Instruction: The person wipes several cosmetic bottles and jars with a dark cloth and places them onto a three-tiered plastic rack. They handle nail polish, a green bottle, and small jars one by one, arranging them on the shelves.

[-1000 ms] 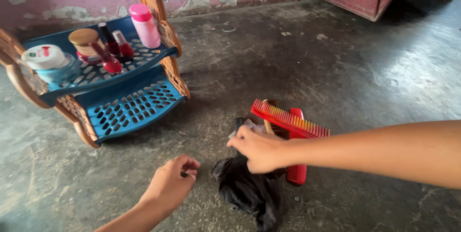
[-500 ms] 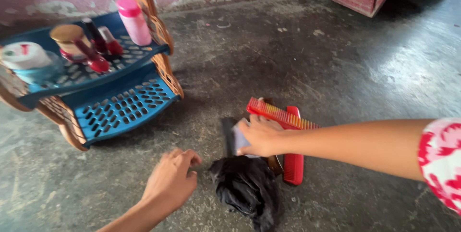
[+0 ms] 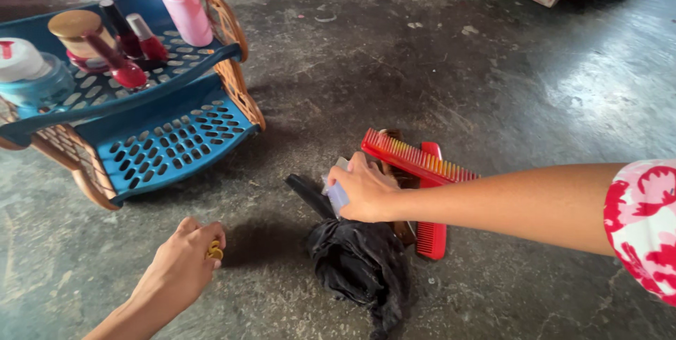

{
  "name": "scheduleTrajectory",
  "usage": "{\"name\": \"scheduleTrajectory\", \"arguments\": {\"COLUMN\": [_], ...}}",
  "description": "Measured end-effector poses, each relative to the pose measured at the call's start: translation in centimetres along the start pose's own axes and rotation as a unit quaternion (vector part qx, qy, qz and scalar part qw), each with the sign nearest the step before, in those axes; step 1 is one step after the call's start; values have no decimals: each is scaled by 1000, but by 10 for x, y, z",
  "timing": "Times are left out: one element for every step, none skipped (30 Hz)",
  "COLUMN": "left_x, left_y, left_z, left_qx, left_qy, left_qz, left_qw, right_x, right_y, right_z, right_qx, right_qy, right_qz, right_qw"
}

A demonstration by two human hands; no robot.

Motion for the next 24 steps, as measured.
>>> {"name": "scheduleTrajectory", "arguments": {"left_x": [-1, -2, -4, -1, 3, 7, 9, 11, 12, 14, 13, 12, 8, 4, 0, -2, -2, -2, -1, -1, -1, -1, -1, -2], "left_y": [3, 4, 6, 12, 17, 20, 18, 14, 9, 4, -2, -8, -13, -18, -23, -26, -28, -30, -36, -43, -50, -53, -56, -60], "left_z": [1, 3, 5, 7, 10, 12, 14, 15, 16, 16, 17, 17, 17, 17, 14, 11, 7, 2, -2, -5, -8, -12, -14, -15], "left_qx": [4, 8, 13, -20, -50, -79, -70, -58, -45, -39, -31, -22, -13, -5, 2, -13, -30, -48, -44, -39, -36, -41, -45, -49], "left_qy": [-10, -19, -31, -14, 2, 19, 24, 28, 32, 34, 36, 38, 34, 30, 29, 34, 41, 49, 61, 74, 87, 84, 81, 78], "left_qz": [-25, -51, -76, -143, -209, -274, -356, -437, -514, -554, -593, -630, -633, -636, -639, -639, -637, -636, -640, -643, -647, -632, -617, -602], "left_qw": [1000, 998, 997, 989, 977, 958, 931, 897, 856, 831, 804, 775, 773, 771, 768, 769, 769, 769, 765, 761, 757, 769, 781, 793], "right_x": [3, 5, 6, -1, -10, -19, -22, -26, -30, -23, -18, -19, -18, -24, -29, -37, -41, -44, -45, -45, -46, -45, -45, -46], "right_y": [1, 1, 2, 12, 22, 33, 40, 51, 64, 77, 94, 107, 118, 129, 138, 143, 142, 140, 135, 130, 124, 119, 112, 105], "right_z": [0, 1, 4, 7, 8, 7, 9, 11, 12, 14, 13, 7, -3, -11, -22, -29, -34, -38, -42, -45, -46, -48, -48, -48], "right_qx": [-1, -3, -4, -52, -99, -147, -164, -181, -198, -183, -163, -160, -155, -176, -195, -213, -202, -190, -177, -160, -144, -127, -119, -111], "right_qy": [6, 11, 15, -27, -71, -115, -110, -105, -98, -11, 75, 92, 107, 93, 80, 68, 58, 49, 41, 49, 59, 68, 66, 64], "right_qz": [-10, -19, -30, -21, -14, -7, 63, 133, 201, 354, 495, 505, 515, 513, 513, 512, 503, 493, 485, 500, 516, 532, 530, 527], "right_qw": [1000, 1000, 999, 998, 992, 982, 978, 969, 954, 917, 850, 843, 836, 835, 832, 830, 839, 847, 856, 849, 842, 834, 837, 840]}}
Point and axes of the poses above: each hand's wrist, its own z-axis towards the middle knuckle, its own x-axis out of the palm, y = z × x, the point moved 8 cm from there along z, towards the middle knuckle, and after that the axes turned 4 degrees about -x, right-handed, at the moved point
